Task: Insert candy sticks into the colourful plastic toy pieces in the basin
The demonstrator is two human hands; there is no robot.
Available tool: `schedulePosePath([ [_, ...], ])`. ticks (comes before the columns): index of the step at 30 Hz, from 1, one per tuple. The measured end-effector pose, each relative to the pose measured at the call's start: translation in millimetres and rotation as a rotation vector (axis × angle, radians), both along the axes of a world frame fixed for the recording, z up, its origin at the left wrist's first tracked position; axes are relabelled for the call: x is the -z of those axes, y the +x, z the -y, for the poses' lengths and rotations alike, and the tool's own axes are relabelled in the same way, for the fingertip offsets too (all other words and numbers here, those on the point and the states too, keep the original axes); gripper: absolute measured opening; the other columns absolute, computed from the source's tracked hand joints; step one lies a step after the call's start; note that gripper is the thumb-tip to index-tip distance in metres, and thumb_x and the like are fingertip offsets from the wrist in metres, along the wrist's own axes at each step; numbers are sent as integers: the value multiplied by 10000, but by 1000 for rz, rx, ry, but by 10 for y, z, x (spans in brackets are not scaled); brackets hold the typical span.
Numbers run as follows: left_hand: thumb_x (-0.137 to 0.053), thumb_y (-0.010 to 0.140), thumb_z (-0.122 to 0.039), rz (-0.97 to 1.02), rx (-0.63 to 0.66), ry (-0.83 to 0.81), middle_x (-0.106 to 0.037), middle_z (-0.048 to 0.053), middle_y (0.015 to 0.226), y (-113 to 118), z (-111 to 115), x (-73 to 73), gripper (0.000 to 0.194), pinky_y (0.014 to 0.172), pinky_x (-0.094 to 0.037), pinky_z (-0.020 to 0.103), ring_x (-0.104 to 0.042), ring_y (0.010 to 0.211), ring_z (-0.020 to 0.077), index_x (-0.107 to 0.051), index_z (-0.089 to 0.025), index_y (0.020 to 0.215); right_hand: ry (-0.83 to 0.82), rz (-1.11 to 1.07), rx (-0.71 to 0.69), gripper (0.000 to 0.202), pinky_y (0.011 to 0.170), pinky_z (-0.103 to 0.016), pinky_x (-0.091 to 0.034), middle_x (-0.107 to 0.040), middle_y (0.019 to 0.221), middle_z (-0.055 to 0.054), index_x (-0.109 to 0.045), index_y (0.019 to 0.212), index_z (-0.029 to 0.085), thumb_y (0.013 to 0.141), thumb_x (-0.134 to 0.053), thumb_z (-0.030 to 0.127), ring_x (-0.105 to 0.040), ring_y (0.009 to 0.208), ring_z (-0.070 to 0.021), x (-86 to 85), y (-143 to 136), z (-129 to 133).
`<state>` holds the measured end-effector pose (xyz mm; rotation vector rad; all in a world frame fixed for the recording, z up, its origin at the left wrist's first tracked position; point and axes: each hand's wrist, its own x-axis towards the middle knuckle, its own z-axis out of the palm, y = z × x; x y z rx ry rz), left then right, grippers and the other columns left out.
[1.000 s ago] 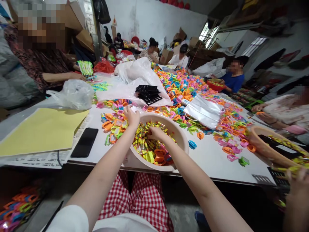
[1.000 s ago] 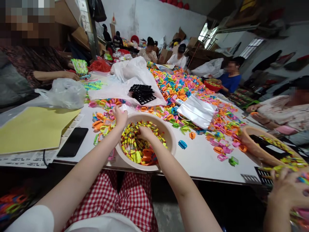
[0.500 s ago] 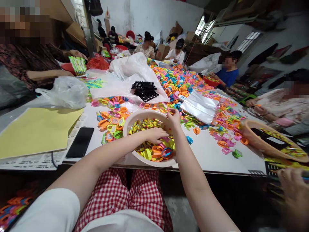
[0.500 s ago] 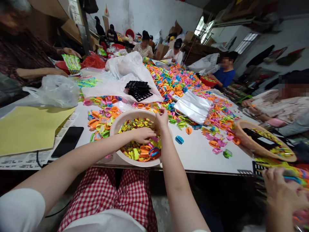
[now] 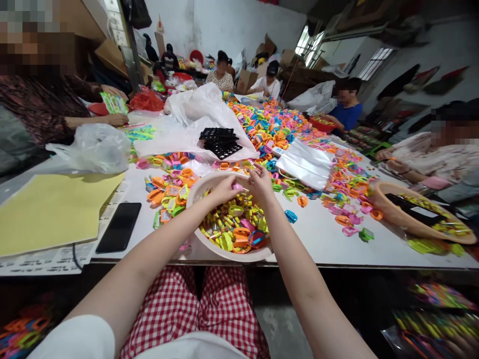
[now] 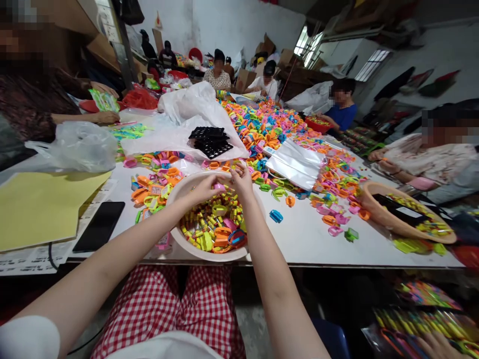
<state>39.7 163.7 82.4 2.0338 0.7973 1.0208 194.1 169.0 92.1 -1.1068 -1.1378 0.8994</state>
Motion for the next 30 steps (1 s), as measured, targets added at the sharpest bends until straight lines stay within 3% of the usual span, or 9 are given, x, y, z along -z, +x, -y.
schedulePosePath([
  [3,-549,760,-225,255,-75,-210,-570,5,834,-65,-23,-42,180,661,-464,252,-579,729,133,-488,-183,925,0,-198,-16,454,504,-203,-365,-560,711,49,-525,913,225,579,-762,419,-427,520,-62,-83,-21,21],
  [6,-523,752,-209,476,-144,-382,-510,-43,697,-109,-29,-123,151,547,-417,209,-537,588,98,-448,-195,883,-32,-299,-122,365,449,-193,-289,-453,550,83,-530,765,217,575,-771,416,-364,463,-54,-170,-76,103],
  [8,-507,750,-207,579,-182,-436,-476,-59,637,-140,-32,-178,115,494,-371,194,-489,518,82,-448,-194,849,-58,-331,-197,330,437,-192,-273,-404,508,92,-537,712,212,582,-775,399,-338,443,-50,-207,-127,165],
  [11,-533,755,-271,648,-198,-415,-431,-69,594,-178,-45,-213,123,478,-331,188,-429,480,69,-440,-193,773,-103,-382,-294,334,494,-191,-353,-499,577,78,-590,719,208,518,-824,333,-420,496,-51,-220,-211,222],
  [14,-573,731,-301,623,-221,-297,-422,-60,633,-194,-64,-194,179,528,-349,191,-424,538,71,-430,-192,731,-154,-481,-381,375,559,-197,-416,-577,648,58,-632,764,208,497,-845,364,-496,564,-63,-201,-290,237],
  [17,-568,717,-273,594,-290,-179,-444,-38,728,-192,-76,-161,157,629,-390,199,-447,653,84,-445,-190,767,-259,-571,-449,376,624,-222,-469,-577,620,60,-639,810,219,573,-806,459,-527,574,-73,-179,-346,240],
  [20,-532,726,-255,560,-280,-176,-500,-6,849,-182,-87,-130,181,755,-434,236,-507,798,115,-457,-195,879,-307,-628,-449,326,667,-247,-496,-559,573,69,-616,776,228,632,-773,476,-536,563,-81,-166,-362,224],
  [25,-438,737,-181,433,-82,-317,-531,78,1255,-161,-115,-86,473,1009,-390,365,-490,1184,195,-437,-207,1209,-215,-696,-339,316,603,-210,-462,-555,579,66,-610,721,217,583,-817,413,-492,542,-71,-123,-339,167],
  [30,-491,761,-191,220,-69,-292,-498,109,1349,-145,-78,-59,492,1075,-344,403,-465,1246,243,-476,-169,1252,-60,-578,-279,257,630,-208,-438,-577,673,52,-605,727,211,611,-803,326,-507,621,-83,-82,-344,146],
])
